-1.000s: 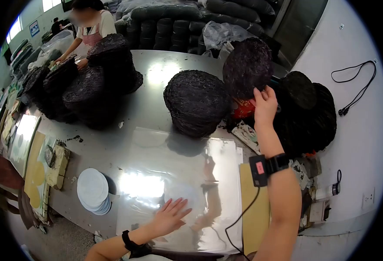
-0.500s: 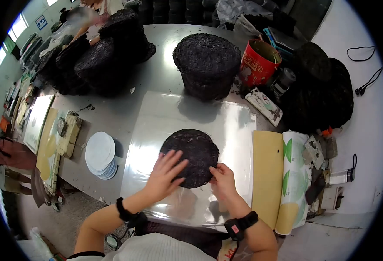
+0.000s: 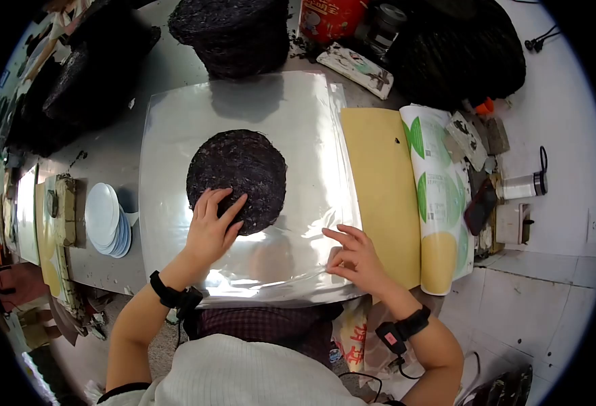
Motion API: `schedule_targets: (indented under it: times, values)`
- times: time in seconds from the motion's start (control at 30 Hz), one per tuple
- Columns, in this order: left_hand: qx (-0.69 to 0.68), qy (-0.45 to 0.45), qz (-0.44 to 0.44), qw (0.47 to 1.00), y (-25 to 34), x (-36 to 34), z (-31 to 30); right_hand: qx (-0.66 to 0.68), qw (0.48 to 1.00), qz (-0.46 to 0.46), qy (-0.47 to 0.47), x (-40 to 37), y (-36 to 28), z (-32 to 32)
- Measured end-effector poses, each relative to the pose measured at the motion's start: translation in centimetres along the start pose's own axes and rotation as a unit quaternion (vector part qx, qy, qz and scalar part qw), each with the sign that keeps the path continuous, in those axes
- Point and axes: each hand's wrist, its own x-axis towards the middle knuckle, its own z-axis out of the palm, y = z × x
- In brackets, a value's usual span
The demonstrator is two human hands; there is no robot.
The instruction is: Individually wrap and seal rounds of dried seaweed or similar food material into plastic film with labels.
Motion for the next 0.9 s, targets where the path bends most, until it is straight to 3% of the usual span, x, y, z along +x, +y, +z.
schedule_targets:
  times: [0.13, 0.2, 0.3, 0.37, 0.43, 0.5, 0.57, 0.63, 0.73, 0.83, 0.9]
  values:
    - [-0.133, 0.031, -0.023, 0.99, -0.8, 0.0, 0.1, -0.051, 0.998, -0.045, -0.011, 0.6, -0.6, -1.4]
    - [-0.177, -0.017, -0.047, 0.983, -0.8, 0.6, -1.3, -0.098, 0.992, -0.079, 0.004, 2.9, -1.3, -2.0]
    - [-0.225, -0.126, -0.086, 0.962, -1.3, 2.2, -3.6, -0.128, 0.971, -0.161, 0.123, 10.3, -4.2, -0.7]
    - [-0.195, -0.175, -0.06, 0.963, -1.6, 3.0, -4.3, -0.105, 0.96, -0.172, 0.194, 16.4, -5.9, 0.4]
    - [-0.18, -0.119, -0.079, 0.973, -2.1, 3.1, -2.7, -0.167, 0.921, -0.165, 0.312, 20.6, -6.8, 1.4]
    - [-0.168, -0.079, -0.129, 0.974, -2.2, 3.7, -1.8, -0.102, 0.91, -0.114, 0.385, 19.6, -9.5, 3.0]
    - [-0.142, -0.094, -0.236, 0.957, -1.6, 5.2, -2.1, -0.12, 0.937, -0.071, 0.321, 16.9, -10.2, 5.1]
    - [-0.122, -0.133, -0.273, 0.945, -1.0, 6.8, -2.7, -0.128, 0.946, -0.03, 0.298, 15.1, -9.2, 7.9]
    - [-0.168, 0.131, -0.126, 0.969, 2.0, 3.5, -3.9, -0.202, 0.958, 0.003, 0.204, 14.6, -6.9, 9.8]
    - [-0.145, -0.021, -0.079, 0.986, 3.6, -3.5, -4.0, -0.27, 0.949, -0.008, 0.162, 14.4, -6.7, 9.9]
    - [0.017, -0.06, -0.137, 0.989, 2.9, -3.9, -3.6, -0.267, 0.946, -0.001, 0.182, 14.5, -7.3, 10.1]
